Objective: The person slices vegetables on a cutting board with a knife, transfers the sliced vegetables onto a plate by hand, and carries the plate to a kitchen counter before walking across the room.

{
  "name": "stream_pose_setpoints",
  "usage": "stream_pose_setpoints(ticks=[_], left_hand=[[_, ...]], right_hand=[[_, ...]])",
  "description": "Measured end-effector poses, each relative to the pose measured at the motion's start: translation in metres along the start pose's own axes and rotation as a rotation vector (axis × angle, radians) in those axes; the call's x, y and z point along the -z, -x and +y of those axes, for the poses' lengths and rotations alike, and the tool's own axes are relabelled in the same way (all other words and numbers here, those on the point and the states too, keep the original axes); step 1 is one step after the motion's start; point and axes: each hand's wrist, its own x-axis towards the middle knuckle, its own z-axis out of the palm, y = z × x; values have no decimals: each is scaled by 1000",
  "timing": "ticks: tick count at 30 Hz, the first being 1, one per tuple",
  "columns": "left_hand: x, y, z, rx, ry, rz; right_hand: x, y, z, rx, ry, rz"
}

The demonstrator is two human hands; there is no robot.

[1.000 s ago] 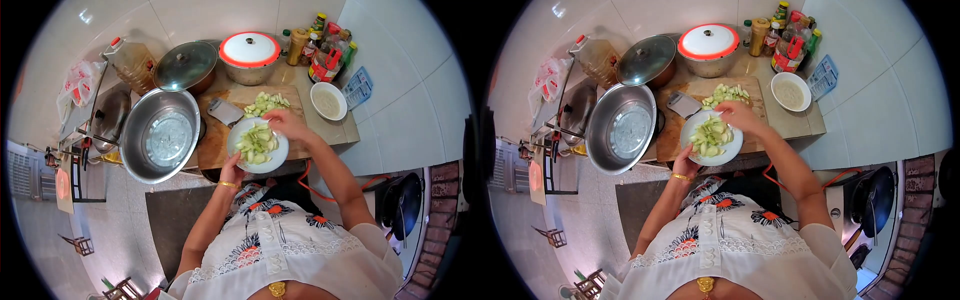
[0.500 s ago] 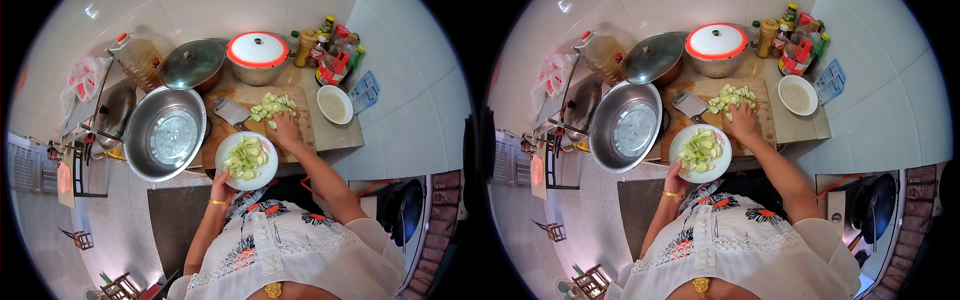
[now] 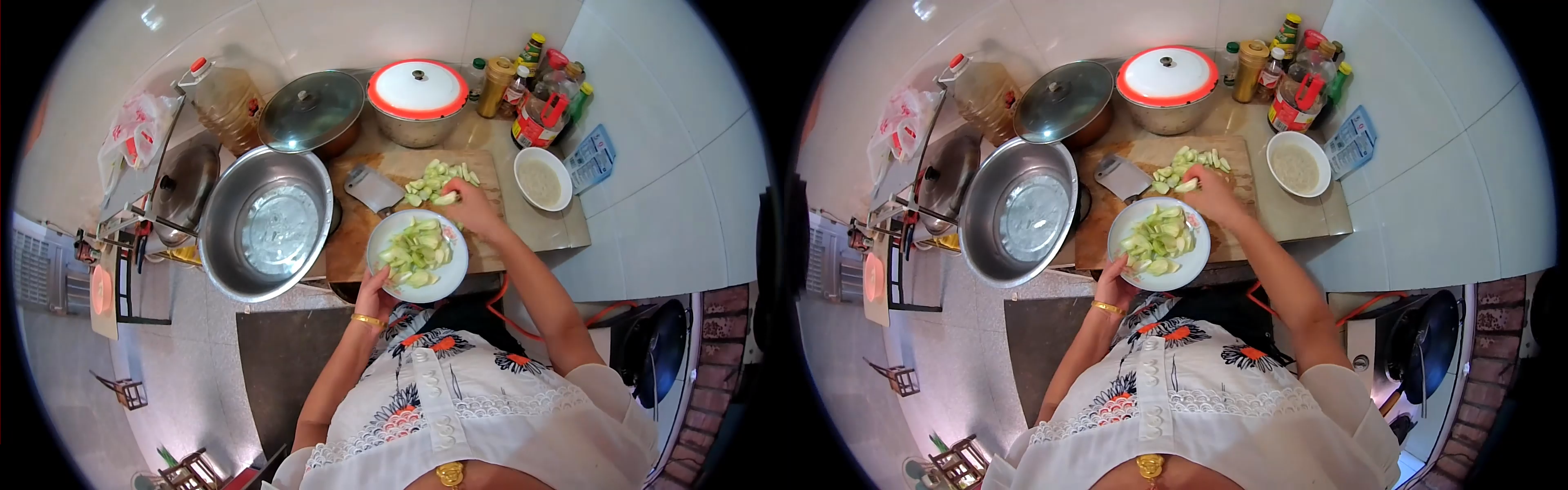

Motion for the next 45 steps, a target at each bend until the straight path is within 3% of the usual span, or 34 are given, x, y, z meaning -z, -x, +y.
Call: stream_pose_setpoints(ticks=[1, 2, 4, 8, 10, 11, 13, 15, 17, 24, 26, 29, 31, 33, 34, 36, 39, 41, 43, 45], left_hand=[[-1, -3, -1, 12, 3, 2], [-2, -5, -2, 23, 6, 5], [-6, -5, -2, 16, 13, 2], [1, -4, -5, -14, 44, -12], [5, 0, -5, -24, 57, 7], [7, 2, -5, -30, 67, 20], [11, 7, -6, -40, 72, 37], [15, 10, -5, -50, 77, 54], [18, 14, -6, -68, 75, 66], [16, 17, -6, -109, 53, 103], [15, 15, -5, -92, 61, 103], [11, 9, -5, -95, 89, 77], [6, 5, -4, -88, 80, 92], [3, -2, -4, -65, 95, 65], [3, -4, -4, -60, 91, 61], [1, -9, -5, -39, 77, 59], [7, -17, -10, -35, 142, -5], [14, -19, -10, -25, 155, 11], [14, -15, -12, -16, 169, 29], [8, -9, -11, -82, 87, 87]], right_hand=[[-1, 4, -9, 25, -49, -137], [1, 10, -24, 25, -48, -135], [6, 19, -49, 182, 51, -572], [5, -12, -37, 48, 101, -447], [2, -39, -13, -173, -129, -464], [-5, -48, -1, -169, -129, -471], [-19, -61, 17, 207, 490, -156], [-36, -56, 7, 256, 669, -79], [-48, -54, -4, 130, 876, -107], [-58, -56, 14, 118, 840, -166], [-46, -53, 20, 211, 672, -31], [-21, -53, 11, 104, 453, -41], [-8, -44, -4, 157, 348, -8], [-1, -32, -21, -51, 29, -176], [1, -23, -30, -55, 29, -169], [2, -1, -45, 203, 115, -381], [6, 16, -54, 250, 118, -475], [14, 9, -44, 231, 131, -347], [30, -12, -21, -5, 161, -214], [39, -29, 29, 24, 330, -97]])
